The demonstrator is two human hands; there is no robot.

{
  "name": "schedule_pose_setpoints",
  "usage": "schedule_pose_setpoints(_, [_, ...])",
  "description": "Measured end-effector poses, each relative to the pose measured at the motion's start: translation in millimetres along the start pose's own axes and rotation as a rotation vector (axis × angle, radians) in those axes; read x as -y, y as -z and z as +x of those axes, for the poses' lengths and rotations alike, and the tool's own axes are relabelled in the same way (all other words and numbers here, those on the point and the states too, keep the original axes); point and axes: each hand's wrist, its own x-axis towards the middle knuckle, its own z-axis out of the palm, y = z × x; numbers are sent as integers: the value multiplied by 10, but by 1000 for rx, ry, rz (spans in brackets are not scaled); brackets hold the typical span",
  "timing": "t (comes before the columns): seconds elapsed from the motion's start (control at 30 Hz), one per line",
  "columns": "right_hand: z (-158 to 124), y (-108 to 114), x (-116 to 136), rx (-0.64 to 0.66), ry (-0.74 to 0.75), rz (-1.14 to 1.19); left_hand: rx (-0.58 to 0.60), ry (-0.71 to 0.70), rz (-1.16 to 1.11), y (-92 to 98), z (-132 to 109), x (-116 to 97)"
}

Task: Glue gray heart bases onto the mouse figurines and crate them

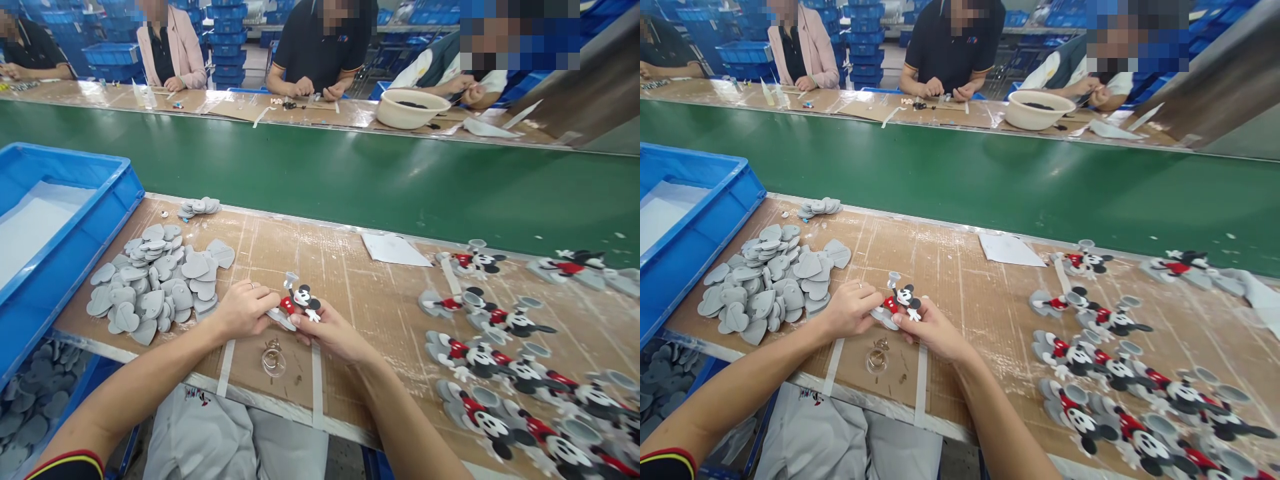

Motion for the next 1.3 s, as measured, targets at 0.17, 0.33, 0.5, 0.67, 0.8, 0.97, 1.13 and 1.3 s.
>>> schedule_pose_setpoints(0.17, [-10,-12,17,-9,3,-14,-11,-16,-5,-8,0,20])
schedule_pose_setpoints(0.33, [-20,-28,11,-54,35,-118,-48,-40,10,67,26,40])
schedule_pose_setpoints(0.5, [-28,-73,56,-118,66,-139,-12,-32,12,122,39,54])
schedule_pose_setpoints(0.67, [-7,-89,54,-161,93,-141,19,1,-17,111,33,79])
schedule_pose_setpoints(0.8, [-11,-100,100,-172,182,-162,52,55,-10,102,27,106])
schedule_pose_setpoints(0.97, [-24,-70,119,-150,245,-134,66,77,-11,122,32,129])
schedule_pose_setpoints(1.13, [-15,7,37,-314,309,-44,113,37,-61,131,42,111])
schedule_pose_setpoints(1.3, [-12,-10,60,-326,324,-89,113,21,-86,123,45,79])
